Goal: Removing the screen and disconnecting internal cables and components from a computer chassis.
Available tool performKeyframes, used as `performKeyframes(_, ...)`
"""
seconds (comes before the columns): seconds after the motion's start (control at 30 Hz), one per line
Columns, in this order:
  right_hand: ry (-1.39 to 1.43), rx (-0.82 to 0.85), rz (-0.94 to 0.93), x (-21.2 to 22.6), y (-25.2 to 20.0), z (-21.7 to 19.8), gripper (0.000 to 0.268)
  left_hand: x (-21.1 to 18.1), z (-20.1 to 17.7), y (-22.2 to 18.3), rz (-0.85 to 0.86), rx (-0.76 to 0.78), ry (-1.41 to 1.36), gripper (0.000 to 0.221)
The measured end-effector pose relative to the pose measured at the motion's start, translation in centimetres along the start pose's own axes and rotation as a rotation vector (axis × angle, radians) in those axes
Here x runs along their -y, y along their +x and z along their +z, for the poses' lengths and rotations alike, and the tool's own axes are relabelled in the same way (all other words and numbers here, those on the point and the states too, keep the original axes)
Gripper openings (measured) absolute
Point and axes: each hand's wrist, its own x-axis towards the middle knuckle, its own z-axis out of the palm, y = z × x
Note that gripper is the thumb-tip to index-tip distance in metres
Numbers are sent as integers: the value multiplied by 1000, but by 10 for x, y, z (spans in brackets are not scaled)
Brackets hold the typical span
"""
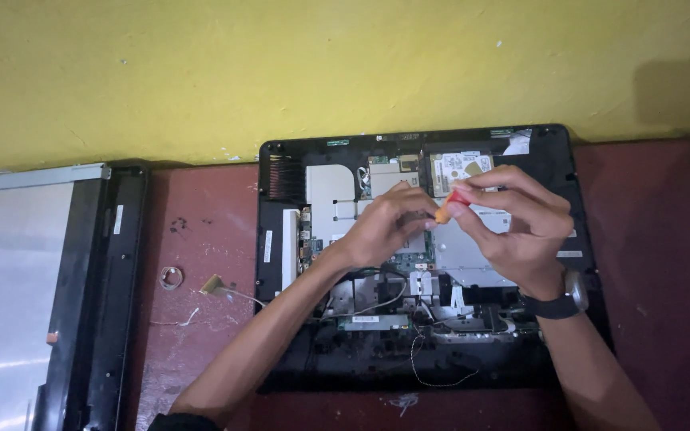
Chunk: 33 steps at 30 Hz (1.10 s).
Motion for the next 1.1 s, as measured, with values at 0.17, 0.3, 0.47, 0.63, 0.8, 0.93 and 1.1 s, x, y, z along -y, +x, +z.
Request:
performKeyframes(0.17,-18,20,-7,-3,-1,-3,30,1,1,-1,-4,8,3,18)
performKeyframes(0.3,-24,-1,-26,-1,1,-1,24,-1,-1,0,-9,15,20,18)
performKeyframes(0.47,-27,7,-23,0,1,0,24,6,2,-2,-8,19,11,17)
performKeyframes(0.63,-31,-20,-43,-3,0,0,23,3,2,-1,4,13,16,13)
performKeyframes(0.8,-14,-18,-43,3,4,1,23,5,1,-2,4,29,30,13)
performKeyframes(0.93,-21,-28,-60,0,3,1,20,0,-1,0,11,49,37,12)
performKeyframes(1.1,-16,-17,-80,5,6,1,23,-1,-2,0,4,52,42,12)
